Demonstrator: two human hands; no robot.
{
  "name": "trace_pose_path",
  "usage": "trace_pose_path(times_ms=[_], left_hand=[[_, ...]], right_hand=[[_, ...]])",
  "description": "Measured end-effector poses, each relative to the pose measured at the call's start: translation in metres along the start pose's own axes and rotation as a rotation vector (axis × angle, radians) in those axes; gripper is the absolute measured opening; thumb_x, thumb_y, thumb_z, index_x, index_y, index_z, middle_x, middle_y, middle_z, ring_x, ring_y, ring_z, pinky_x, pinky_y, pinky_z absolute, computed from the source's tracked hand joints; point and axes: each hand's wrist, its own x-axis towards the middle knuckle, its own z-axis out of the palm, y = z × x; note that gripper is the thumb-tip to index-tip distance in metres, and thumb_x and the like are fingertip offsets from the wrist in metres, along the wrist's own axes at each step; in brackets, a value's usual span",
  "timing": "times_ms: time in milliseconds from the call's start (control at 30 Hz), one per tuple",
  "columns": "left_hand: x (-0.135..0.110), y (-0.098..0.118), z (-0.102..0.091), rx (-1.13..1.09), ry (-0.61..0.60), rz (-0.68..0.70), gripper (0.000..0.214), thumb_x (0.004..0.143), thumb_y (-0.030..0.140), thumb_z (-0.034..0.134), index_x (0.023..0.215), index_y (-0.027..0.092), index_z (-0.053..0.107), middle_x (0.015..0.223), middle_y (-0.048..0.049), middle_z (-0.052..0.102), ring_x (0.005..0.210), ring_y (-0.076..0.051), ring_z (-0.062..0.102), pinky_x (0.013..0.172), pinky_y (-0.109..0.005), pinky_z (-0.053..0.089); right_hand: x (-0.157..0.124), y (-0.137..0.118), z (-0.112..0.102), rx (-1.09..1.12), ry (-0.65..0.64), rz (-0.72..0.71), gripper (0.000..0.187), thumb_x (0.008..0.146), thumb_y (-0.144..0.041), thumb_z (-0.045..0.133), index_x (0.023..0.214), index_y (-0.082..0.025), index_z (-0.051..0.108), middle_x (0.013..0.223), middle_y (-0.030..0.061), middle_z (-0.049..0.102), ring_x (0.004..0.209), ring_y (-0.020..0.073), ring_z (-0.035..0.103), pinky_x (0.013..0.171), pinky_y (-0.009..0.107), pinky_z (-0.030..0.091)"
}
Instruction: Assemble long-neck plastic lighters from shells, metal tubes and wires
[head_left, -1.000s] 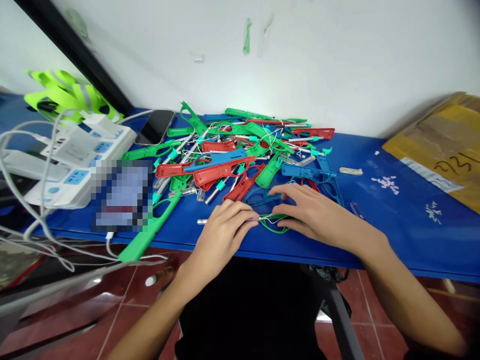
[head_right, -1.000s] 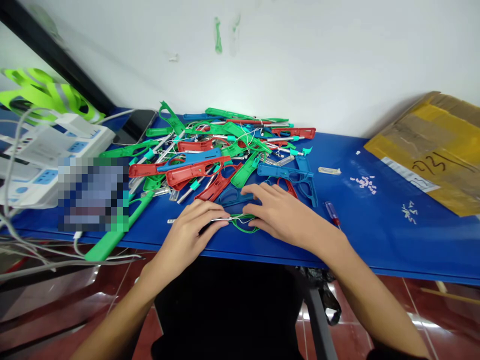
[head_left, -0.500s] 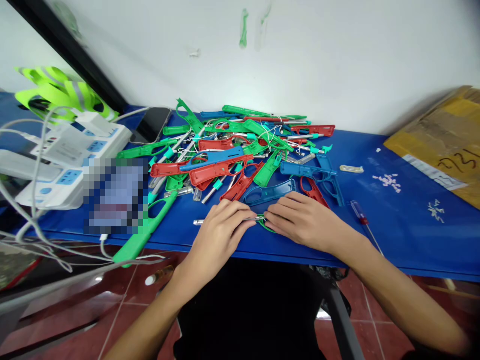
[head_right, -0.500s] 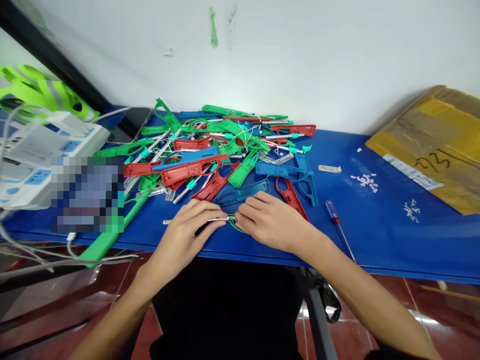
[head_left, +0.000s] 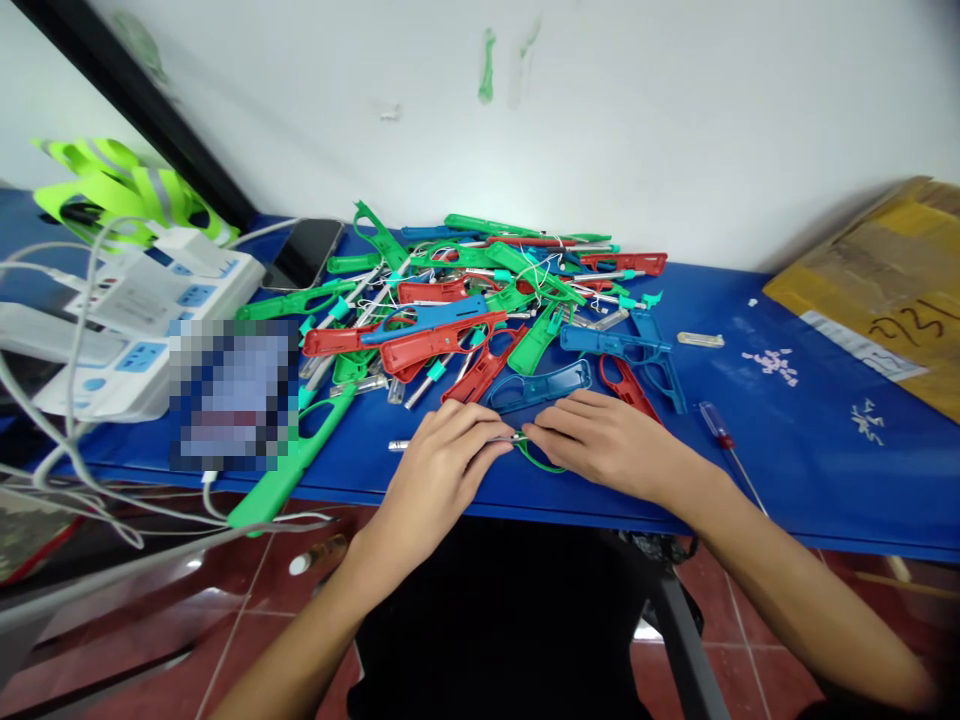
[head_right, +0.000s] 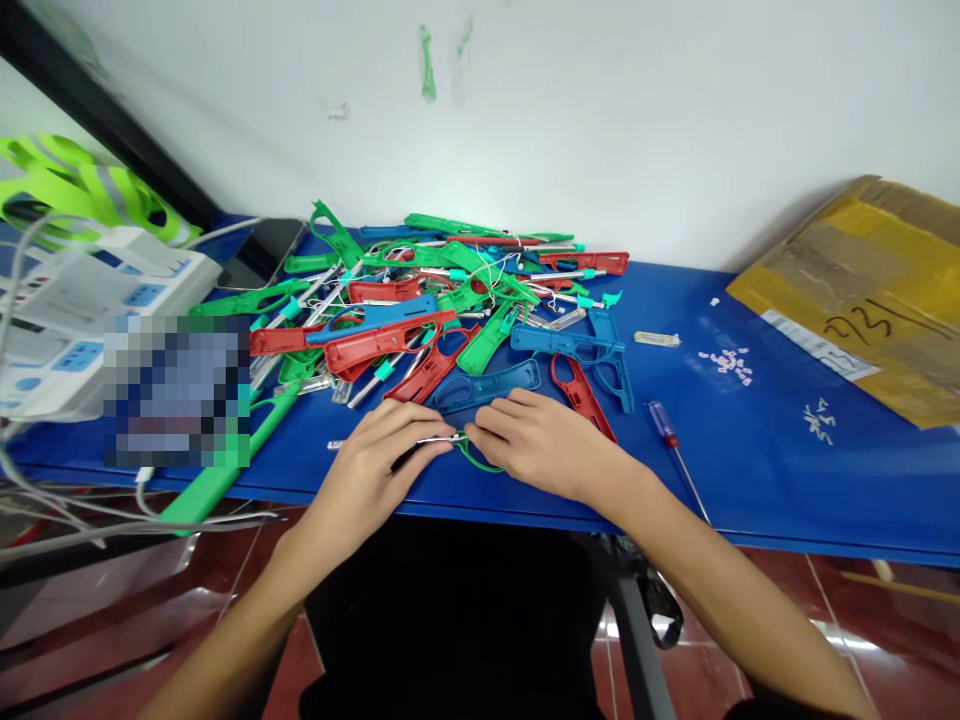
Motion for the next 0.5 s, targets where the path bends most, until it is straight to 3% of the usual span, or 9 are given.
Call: trace_pose_path(times_ms=[133,367,500], left_hand=[[0.0006,0.0009,-0.0002,-0.002,0.001,0.002,0.011,0.110,0.023,0.066,0.117,0.022,0.074,0.114,-0.0036,0.078,0.102,-0.021,0.068,0.096,-0.041,0.052],[0.0015,0.0026,-0.0011,-0.001,0.005,0.002,0.012,0.111,0.024,0.064,0.116,0.022,0.075,0.113,-0.0043,0.079,0.101,-0.021,0.069,0.094,-0.040,0.053],[0.0009,0.0019,-0.0005,0.000,0.012,0.010,0.011,0.110,0.023,0.065,0.116,0.022,0.074,0.113,-0.0041,0.079,0.101,-0.021,0.068,0.094,-0.040,0.052]], right_hand=[[-0.0006,-0.0005,-0.0001,-0.009,-0.040,0.016,0.030,0.114,-0.010,0.041,0.117,-0.010,0.071,0.100,0.0101,0.077,0.085,0.0206,0.066,0.080,0.036,0.052],[-0.0015,0.0001,-0.0034,0.152,-0.091,0.119,0.029,0.111,-0.006,0.047,0.131,-0.010,0.067,0.109,0.0117,0.074,0.095,0.0225,0.068,0.085,0.036,0.059],[0.0008,-0.0015,-0.0024,0.177,-0.093,0.161,0.024,0.114,-0.015,0.049,0.126,-0.012,0.069,0.103,0.0090,0.072,0.089,0.0213,0.068,0.076,0.034,0.058]])
